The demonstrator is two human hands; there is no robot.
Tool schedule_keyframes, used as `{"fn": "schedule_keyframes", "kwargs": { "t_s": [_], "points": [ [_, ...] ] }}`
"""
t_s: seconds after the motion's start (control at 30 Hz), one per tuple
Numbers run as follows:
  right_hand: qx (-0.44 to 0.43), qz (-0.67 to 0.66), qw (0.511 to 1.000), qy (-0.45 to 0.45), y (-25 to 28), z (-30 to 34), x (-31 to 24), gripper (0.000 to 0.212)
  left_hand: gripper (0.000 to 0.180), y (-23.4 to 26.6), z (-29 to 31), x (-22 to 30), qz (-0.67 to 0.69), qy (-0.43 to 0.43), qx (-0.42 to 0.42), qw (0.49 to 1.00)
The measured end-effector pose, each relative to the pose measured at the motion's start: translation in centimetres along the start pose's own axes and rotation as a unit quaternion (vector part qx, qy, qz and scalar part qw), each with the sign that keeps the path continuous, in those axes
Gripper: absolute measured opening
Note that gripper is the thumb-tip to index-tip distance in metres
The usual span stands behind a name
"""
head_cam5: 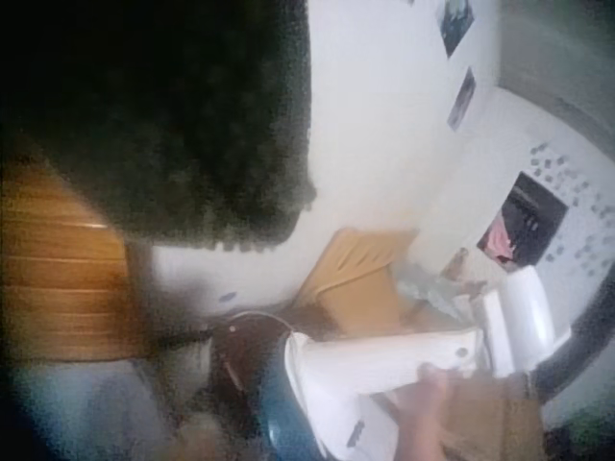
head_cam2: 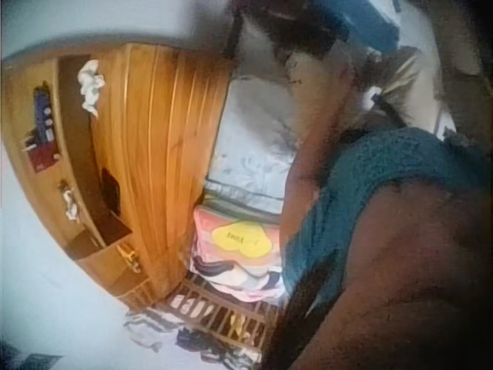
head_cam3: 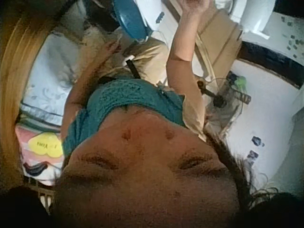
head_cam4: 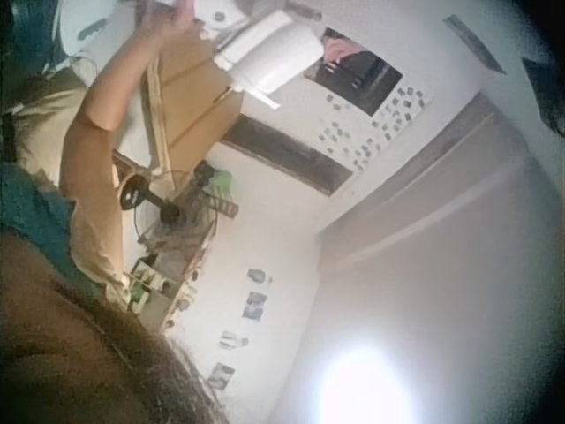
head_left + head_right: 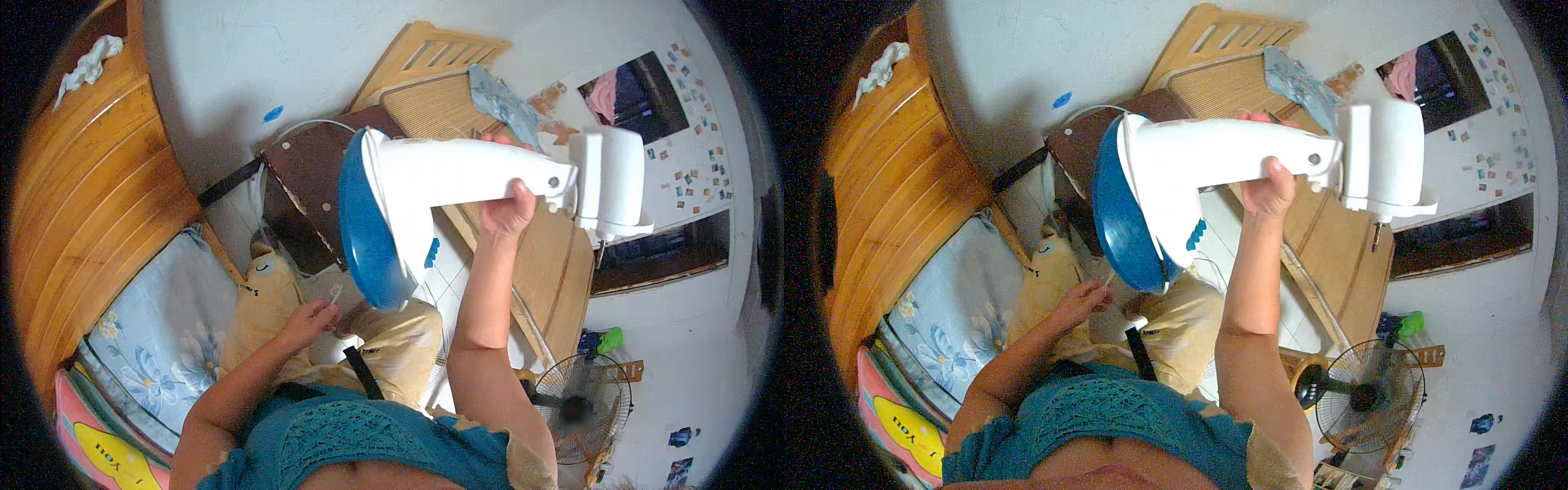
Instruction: The person disassembles a portable fan, removes a blue plastic guard, and uses a screwdriver to work on the internal base components.
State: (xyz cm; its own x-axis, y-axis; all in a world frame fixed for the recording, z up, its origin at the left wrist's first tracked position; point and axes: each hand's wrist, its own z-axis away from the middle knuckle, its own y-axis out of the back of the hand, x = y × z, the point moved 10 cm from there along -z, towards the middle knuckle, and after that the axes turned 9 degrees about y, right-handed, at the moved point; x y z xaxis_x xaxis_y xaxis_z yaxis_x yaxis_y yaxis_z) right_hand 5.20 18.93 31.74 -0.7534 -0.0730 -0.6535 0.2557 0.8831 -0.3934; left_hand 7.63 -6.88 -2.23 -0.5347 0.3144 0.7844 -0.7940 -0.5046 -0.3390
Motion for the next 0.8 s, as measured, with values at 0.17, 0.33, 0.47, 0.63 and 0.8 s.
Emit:
{"fn": "schedule_keyframes", "kwargs": {
  "t_s": [0.17,0.33,0.47,0.63,0.8],
  "points": [
    [-0.008,-0.111,0.991,0.069,0.1,0.2,-6.2,0.056,0.038,-1.5,1.0,3.4,-0.113,-0.094,0.02,0.989],
    [-0.007,-0.144,0.988,0.061,0.6,1.0,-10.0,0.06,0.041,-4.2,5.8,11.1,-0.263,-0.268,0.073,0.924],
    [-0.014,-0.196,0.98,0.033,-2.8,2.2,-9.7,0.063,0.043,-5.0,8.3,17.1,-0.227,-0.383,0.084,0.891],
    [0.013,-0.209,0.978,0.003,-6.5,6.7,-9.9,0.063,0.053,-7.8,15.5,28.0,-0.062,-0.542,0.036,0.837],
    [0.039,-0.208,0.977,-0.017,-9.3,10.6,-10.0,0.063,0.043,-10.7,17.1,31.4,-0.037,-0.522,-0.101,0.846]
  ]
}}
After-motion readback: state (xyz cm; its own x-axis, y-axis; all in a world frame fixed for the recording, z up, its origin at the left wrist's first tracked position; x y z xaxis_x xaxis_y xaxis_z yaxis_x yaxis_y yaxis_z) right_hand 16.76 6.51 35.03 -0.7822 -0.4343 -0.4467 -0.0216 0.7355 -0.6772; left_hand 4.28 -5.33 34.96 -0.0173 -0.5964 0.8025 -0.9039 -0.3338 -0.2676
